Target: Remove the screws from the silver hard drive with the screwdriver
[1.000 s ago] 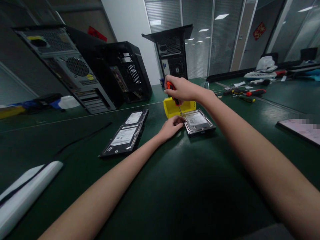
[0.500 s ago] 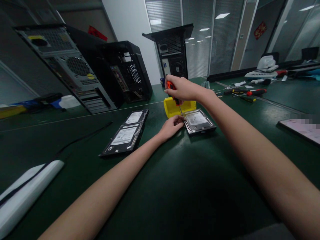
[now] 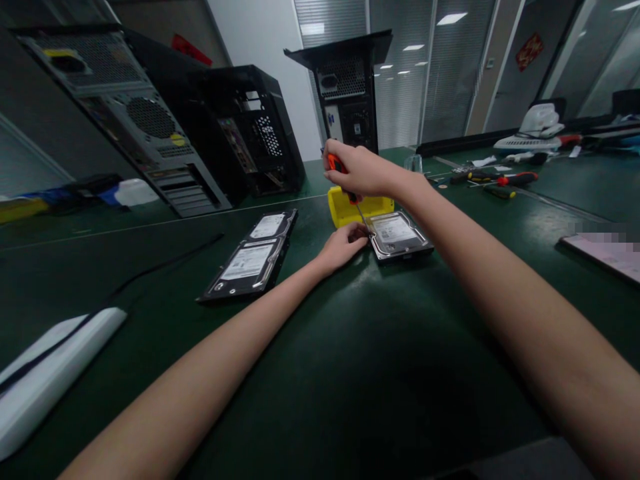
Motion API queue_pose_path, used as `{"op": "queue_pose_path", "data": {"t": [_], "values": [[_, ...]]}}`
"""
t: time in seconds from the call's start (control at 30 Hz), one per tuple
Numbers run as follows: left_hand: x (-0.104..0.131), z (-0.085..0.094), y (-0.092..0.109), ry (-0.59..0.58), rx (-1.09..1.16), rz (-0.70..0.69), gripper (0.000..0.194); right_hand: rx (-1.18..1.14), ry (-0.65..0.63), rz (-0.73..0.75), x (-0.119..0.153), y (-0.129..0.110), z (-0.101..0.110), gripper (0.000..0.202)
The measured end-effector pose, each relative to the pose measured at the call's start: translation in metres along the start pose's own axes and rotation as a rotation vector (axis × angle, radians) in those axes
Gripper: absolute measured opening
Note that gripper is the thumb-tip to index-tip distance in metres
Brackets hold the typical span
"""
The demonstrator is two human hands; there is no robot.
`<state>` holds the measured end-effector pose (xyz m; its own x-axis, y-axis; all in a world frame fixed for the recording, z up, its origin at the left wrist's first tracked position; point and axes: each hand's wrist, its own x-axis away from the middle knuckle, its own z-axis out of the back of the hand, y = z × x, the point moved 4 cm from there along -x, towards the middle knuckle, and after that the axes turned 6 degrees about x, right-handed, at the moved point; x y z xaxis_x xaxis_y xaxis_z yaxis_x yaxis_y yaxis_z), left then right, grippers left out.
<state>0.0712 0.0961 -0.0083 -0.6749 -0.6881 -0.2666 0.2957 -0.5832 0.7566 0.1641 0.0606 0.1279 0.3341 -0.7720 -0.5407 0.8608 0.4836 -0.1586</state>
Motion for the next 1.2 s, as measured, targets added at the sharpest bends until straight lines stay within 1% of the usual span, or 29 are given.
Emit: {"op": "queue_pose_path", "data": {"t": [0.17, 0.37, 0.6, 0.9, 1.1, 1.2], "values": [[0.0004, 0.0006, 0.0001, -0.002, -0.004, 0.007, 0.023, 0.003, -0.031, -0.004, -0.0008, -0.0019, -0.0011, 0.032], [0.0009, 0.0018, 0.0004, -0.003, -0.012, 0.018, 0.024, -0.025, -0.032, -0.058, -0.0002, 0.0046, 0.0034, 0.027], [0.0009, 0.0015, 0.0001, -0.003, -0.015, 0.014, 0.025, -0.01, 0.008, -0.027, -0.0016, 0.0055, 0.0052, 0.026], [0.0001, 0.0011, -0.003, -0.005, -0.011, 0.009, 0.026, -0.04, -0.008, -0.047, -0.0011, 0.004, 0.0037, 0.028], [0.0016, 0.0012, 0.0004, 0.001, -0.007, 0.023, 0.026, -0.042, -0.016, -0.04, -0.002, 0.0048, 0.0018, 0.028], [0.0019, 0.0014, 0.0018, 0.0, 0.002, 0.022, 0.026, -0.034, 0.001, -0.03, -0.0022, 0.0048, 0.0022, 0.027]]}}
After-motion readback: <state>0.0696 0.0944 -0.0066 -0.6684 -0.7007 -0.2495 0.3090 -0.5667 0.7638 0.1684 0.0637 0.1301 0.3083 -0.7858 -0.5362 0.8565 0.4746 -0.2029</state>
